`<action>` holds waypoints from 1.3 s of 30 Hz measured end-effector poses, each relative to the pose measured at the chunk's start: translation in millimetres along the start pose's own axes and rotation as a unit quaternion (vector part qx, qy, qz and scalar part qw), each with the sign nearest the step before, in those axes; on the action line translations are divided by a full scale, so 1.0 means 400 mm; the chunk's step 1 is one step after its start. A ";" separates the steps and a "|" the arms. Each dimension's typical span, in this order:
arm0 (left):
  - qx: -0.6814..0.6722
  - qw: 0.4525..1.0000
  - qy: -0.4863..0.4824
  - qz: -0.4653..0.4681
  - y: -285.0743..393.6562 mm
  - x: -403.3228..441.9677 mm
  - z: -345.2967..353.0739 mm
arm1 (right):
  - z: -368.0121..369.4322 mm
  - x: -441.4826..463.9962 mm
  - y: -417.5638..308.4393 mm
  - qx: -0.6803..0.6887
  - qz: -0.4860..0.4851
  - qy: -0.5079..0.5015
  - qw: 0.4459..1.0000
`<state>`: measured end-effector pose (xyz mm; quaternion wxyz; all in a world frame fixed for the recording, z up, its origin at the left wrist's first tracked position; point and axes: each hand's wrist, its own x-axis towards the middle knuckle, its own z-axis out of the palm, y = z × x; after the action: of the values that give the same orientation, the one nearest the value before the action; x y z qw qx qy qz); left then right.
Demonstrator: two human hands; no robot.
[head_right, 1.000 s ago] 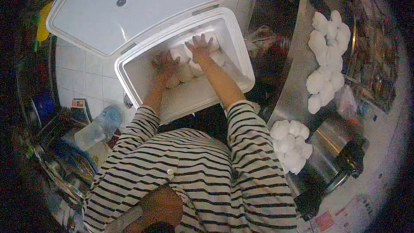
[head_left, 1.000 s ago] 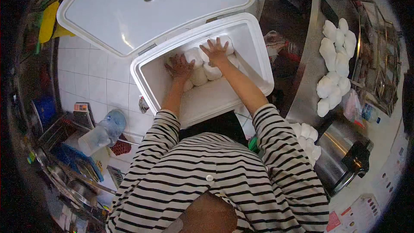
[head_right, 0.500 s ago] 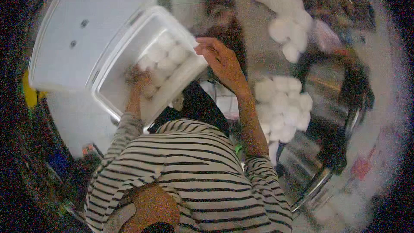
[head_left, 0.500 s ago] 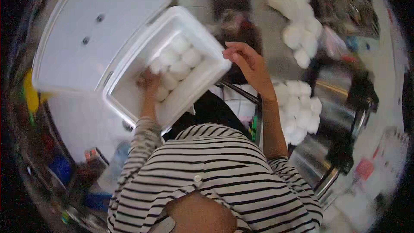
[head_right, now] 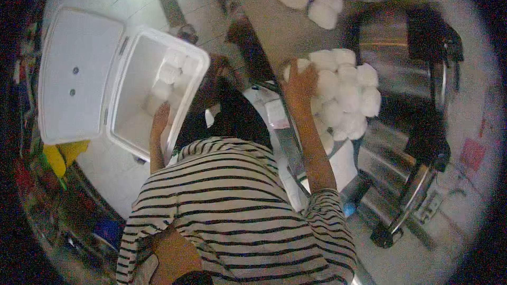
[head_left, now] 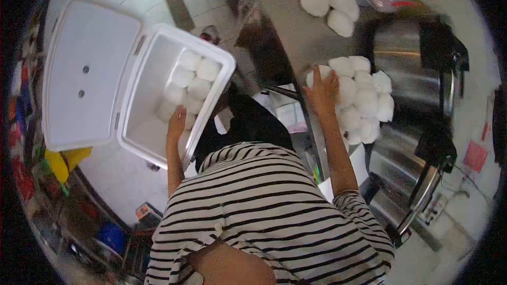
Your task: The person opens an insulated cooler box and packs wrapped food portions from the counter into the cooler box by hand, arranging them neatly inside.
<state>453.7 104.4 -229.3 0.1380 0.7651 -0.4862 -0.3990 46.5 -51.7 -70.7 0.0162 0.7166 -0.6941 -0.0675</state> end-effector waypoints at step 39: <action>0.219 0.935 -0.207 -0.188 0.008 0.135 0.064 | 0.505 0.192 -0.871 0.200 0.060 -0.207 0.956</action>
<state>444.0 61.1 -269.4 -0.2142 0.7546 -0.4263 -0.4505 370.3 -101.3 -317.2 -0.2673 0.6324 -0.7234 -0.0728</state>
